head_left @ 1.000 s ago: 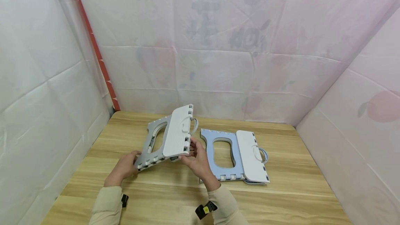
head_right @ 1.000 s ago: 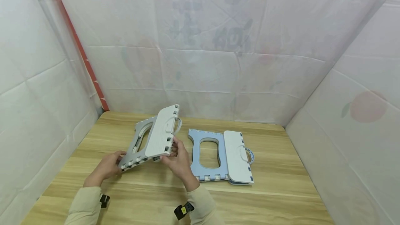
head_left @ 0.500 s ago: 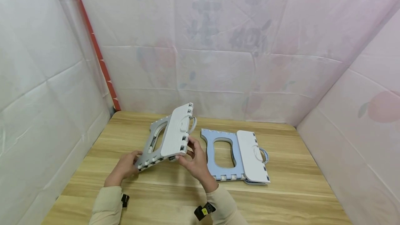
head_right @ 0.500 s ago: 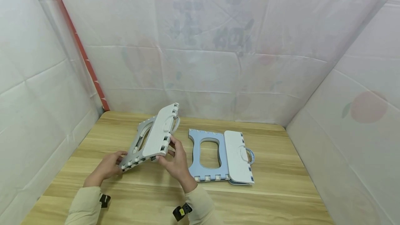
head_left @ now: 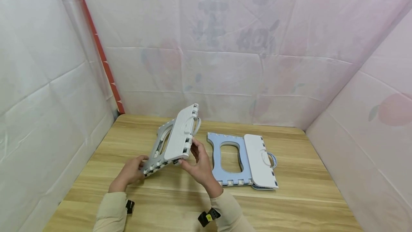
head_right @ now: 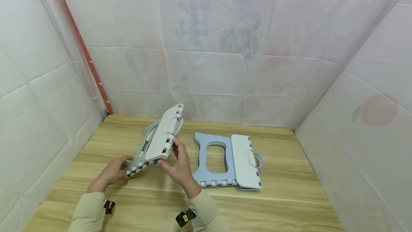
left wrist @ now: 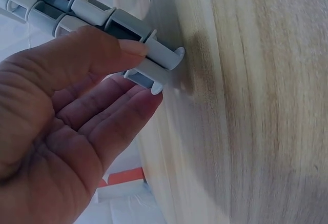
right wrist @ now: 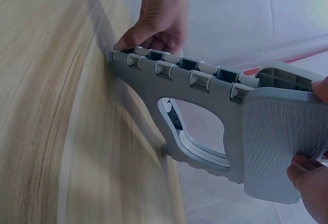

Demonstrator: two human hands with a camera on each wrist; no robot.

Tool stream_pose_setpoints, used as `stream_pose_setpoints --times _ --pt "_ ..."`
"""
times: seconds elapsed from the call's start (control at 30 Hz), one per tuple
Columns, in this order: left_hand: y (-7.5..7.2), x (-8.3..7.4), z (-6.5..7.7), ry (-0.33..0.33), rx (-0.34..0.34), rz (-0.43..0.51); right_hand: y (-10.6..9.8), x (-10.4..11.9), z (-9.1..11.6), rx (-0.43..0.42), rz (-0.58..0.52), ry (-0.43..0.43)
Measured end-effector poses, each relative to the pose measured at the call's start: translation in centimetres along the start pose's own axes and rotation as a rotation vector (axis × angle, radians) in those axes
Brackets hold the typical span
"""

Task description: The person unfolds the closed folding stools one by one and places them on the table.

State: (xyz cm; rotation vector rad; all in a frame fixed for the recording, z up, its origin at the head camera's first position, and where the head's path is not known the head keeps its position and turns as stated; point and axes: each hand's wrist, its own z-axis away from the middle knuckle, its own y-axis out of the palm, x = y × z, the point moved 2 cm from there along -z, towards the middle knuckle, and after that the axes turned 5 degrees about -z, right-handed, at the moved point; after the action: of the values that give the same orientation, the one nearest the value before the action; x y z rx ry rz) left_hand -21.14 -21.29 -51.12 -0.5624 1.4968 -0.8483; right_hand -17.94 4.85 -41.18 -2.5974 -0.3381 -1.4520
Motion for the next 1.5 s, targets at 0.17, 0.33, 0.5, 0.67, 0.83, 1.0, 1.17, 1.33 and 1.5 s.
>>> stream_pose_setpoints --times 0.17,0.33,0.5,0.67,0.83,1.0,1.17,1.33,1.5 --pt "0.2 -0.1 0.0 0.0 0.01 0.032 0.1 0.3 -0.2 -0.016 -0.003 0.002" --pt "0.4 -0.3 -0.1 -0.006 0.021 0.056 0.1 0.3 -0.4 -0.032 -0.002 0.007" --pt "0.4 -0.5 -0.2 -0.009 0.021 0.054 0.2 0.2 -0.6 -0.017 -0.006 -0.019" --pt "0.5 -0.5 -0.2 0.001 0.001 0.049 0.3 0.3 -0.7 -0.03 -0.001 -0.03" --pt "0.5 -0.6 -0.1 0.023 -0.021 0.042 0.3 0.5 -1.0 -0.04 -0.01 -0.017" --pt "0.5 -0.8 0.0 0.047 -0.024 0.034 0.4 0.6 -1.1 -0.041 -0.021 -0.01" --pt "0.7 -0.8 -0.1 0.074 -0.033 0.037 0.5 0.8 -1.2 -0.046 -0.015 -0.016" --pt "1.1 -0.9 -0.2 0.095 -0.028 0.082 0.7 0.8 -1.4 -0.044 0.013 -0.037" --pt "1.2 -1.2 -0.2 0.074 -0.008 0.104 0.8 1.8 -1.7 -0.039 0.077 -0.021"
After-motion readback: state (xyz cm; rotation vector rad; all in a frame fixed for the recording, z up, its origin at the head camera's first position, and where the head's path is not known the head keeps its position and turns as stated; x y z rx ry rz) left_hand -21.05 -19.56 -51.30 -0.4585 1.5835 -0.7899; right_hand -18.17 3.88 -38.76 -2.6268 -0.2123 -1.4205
